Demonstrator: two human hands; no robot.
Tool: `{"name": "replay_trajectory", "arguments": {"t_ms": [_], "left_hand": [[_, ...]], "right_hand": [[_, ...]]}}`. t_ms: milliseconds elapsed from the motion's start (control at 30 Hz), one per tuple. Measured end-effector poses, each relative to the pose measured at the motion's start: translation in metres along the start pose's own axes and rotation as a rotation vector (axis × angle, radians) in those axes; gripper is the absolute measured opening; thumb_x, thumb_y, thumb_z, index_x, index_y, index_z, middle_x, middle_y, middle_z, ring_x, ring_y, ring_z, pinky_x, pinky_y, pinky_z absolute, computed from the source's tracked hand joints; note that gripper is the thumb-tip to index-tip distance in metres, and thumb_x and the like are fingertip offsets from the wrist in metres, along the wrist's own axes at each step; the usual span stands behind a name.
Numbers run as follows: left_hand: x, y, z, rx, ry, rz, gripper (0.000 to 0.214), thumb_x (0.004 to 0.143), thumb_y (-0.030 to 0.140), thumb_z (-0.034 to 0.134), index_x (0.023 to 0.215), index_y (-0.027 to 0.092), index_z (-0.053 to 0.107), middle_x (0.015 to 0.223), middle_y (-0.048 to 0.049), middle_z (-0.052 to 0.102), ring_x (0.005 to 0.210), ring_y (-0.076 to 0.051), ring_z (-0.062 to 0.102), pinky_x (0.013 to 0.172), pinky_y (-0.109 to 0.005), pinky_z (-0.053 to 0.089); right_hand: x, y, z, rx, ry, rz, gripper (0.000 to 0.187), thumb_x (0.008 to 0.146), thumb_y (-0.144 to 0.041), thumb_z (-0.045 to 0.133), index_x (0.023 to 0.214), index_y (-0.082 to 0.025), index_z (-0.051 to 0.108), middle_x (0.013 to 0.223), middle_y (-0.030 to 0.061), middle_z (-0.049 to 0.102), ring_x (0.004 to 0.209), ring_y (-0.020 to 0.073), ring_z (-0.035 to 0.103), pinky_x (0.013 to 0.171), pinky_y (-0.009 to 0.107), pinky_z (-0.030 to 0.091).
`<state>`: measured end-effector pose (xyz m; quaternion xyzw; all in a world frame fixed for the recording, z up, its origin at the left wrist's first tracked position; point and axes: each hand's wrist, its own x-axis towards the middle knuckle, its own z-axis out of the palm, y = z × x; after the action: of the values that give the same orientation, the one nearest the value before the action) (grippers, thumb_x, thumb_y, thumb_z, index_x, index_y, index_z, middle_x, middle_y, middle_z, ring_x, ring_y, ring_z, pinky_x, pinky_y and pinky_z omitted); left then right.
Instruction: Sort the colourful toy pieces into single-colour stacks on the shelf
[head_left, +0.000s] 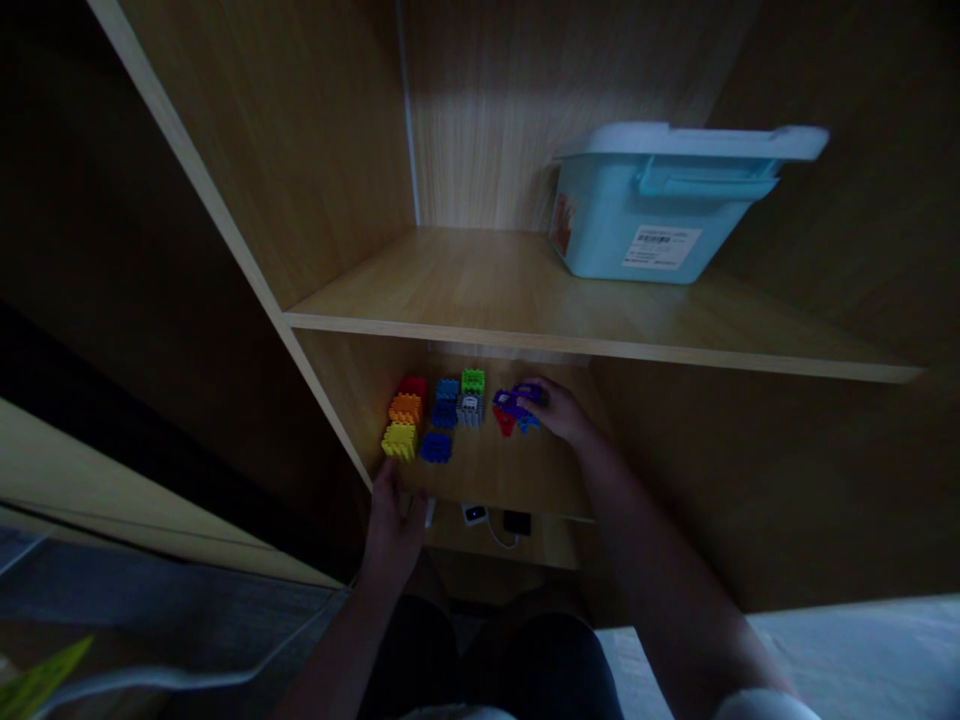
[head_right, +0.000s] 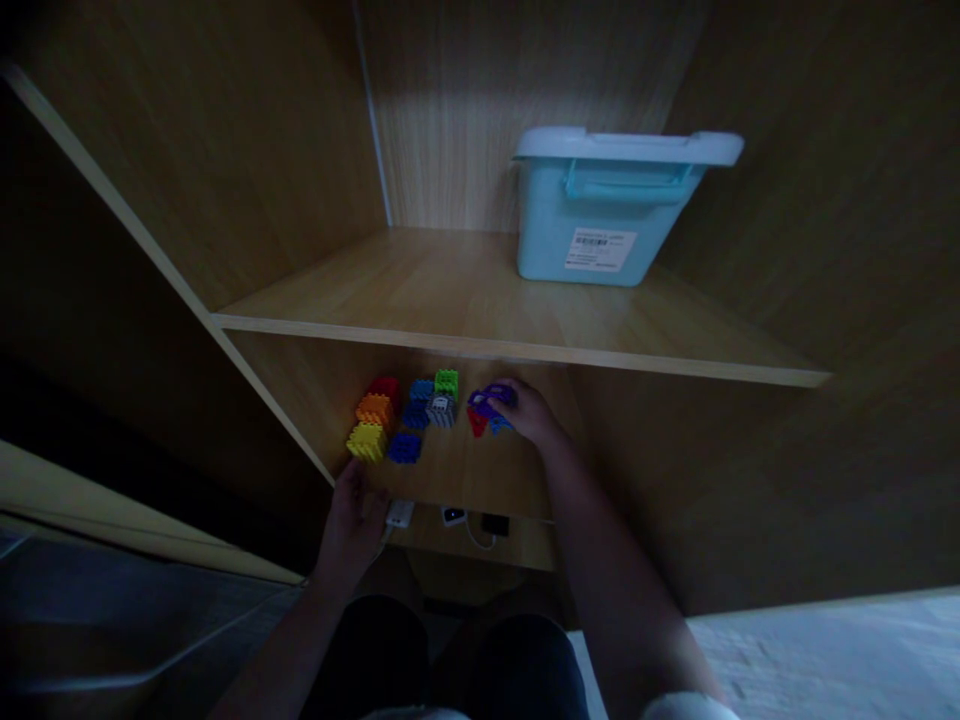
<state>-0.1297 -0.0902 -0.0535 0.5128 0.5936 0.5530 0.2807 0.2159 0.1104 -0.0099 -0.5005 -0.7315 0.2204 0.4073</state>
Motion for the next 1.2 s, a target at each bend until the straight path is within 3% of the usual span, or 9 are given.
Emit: {"name": "replay_trajectory", "arguments": {"t_ms": [233, 400, 733, 900, 1067, 1200], "left_hand": [[0.000, 0.001, -0.001, 0.021, -0.014, 0.020, 0.074, 0.098, 0.036, 0.071, 0.163, 0.025, 0.037, 0.169, -0.0160, 0.045, 0.158, -0.032, 0.045, 0.135, -0.059, 0.033], [-0.002, 0.004, -0.002, 0.044, -0.002, 0.038, 0.072, 0.098, 0.036, 0.071, 0.161, 0.020, 0.039, 0.168, -0.0189, 0.045, 0.157, -0.034, 0.046, 0.133, -0.058, 0.037], [-0.001, 0.006, 0.001, 0.004, 0.031, 0.052, 0.072, 0.097, 0.033, 0.071, 0.161, 0.023, 0.039, 0.167, -0.0183, 0.043, 0.157, -0.035, 0.046, 0.131, -0.059, 0.041], [-0.001, 0.011, -0.001, 0.012, 0.022, 0.048, 0.076, 0.095, 0.033, 0.073, 0.162, 0.022, 0.039, 0.166, -0.0188, 0.044, 0.156, -0.035, 0.046, 0.131, -0.059, 0.039], [0.000, 0.009, -0.001, -0.033, 0.011, 0.024, 0.073, 0.097, 0.035, 0.071, 0.161, 0.022, 0.039, 0.164, -0.0186, 0.047, 0.154, -0.034, 0.049, 0.129, -0.056, 0.044], [0.001, 0.006, -0.003, -0.027, -0.004, 0.013, 0.072, 0.098, 0.037, 0.070, 0.161, 0.024, 0.039, 0.165, -0.0170, 0.046, 0.154, -0.032, 0.049, 0.128, -0.056, 0.045]], "right_hand": [[-0.017, 0.007, 0.003, 0.049, 0.159, -0.008, 0.042, 0.098, -0.051, 0.069, 0.132, -0.027, 0.068, 0.132, 0.0096, 0.075, 0.119, 0.0264, 0.073, 0.110, 0.048, 0.057], [-0.029, 0.013, 0.006, -0.119, 0.241, -0.065, 0.038, 0.100, -0.054, 0.064, 0.123, -0.026, 0.071, 0.130, 0.0132, 0.072, 0.126, 0.0305, 0.067, 0.114, 0.052, 0.053], [-0.037, 0.000, 0.015, -0.389, 0.176, -0.182, 0.041, 0.106, -0.053, 0.056, 0.132, -0.025, 0.071, 0.143, 0.0150, 0.069, 0.137, 0.0351, 0.060, 0.119, 0.058, 0.048], [-0.033, -0.029, 0.020, -0.427, 0.146, -0.240, 0.042, 0.107, -0.046, 0.055, 0.142, -0.024, 0.066, 0.150, 0.0154, 0.064, 0.140, 0.0352, 0.058, 0.122, 0.059, 0.045], [-0.017, -0.081, 0.046, -0.387, -0.072, -0.377, 0.051, 0.103, -0.045, 0.067, 0.149, -0.023, 0.061, 0.156, 0.0157, 0.059, 0.146, 0.0334, 0.054, 0.124, 0.054, 0.044], [0.004, -0.108, 0.067, -0.411, -0.209, -0.315, 0.063, 0.093, -0.039, 0.082, 0.150, -0.025, 0.059, 0.152, 0.0155, 0.062, 0.138, 0.0329, 0.061, 0.118, 0.049, 0.049]]}}
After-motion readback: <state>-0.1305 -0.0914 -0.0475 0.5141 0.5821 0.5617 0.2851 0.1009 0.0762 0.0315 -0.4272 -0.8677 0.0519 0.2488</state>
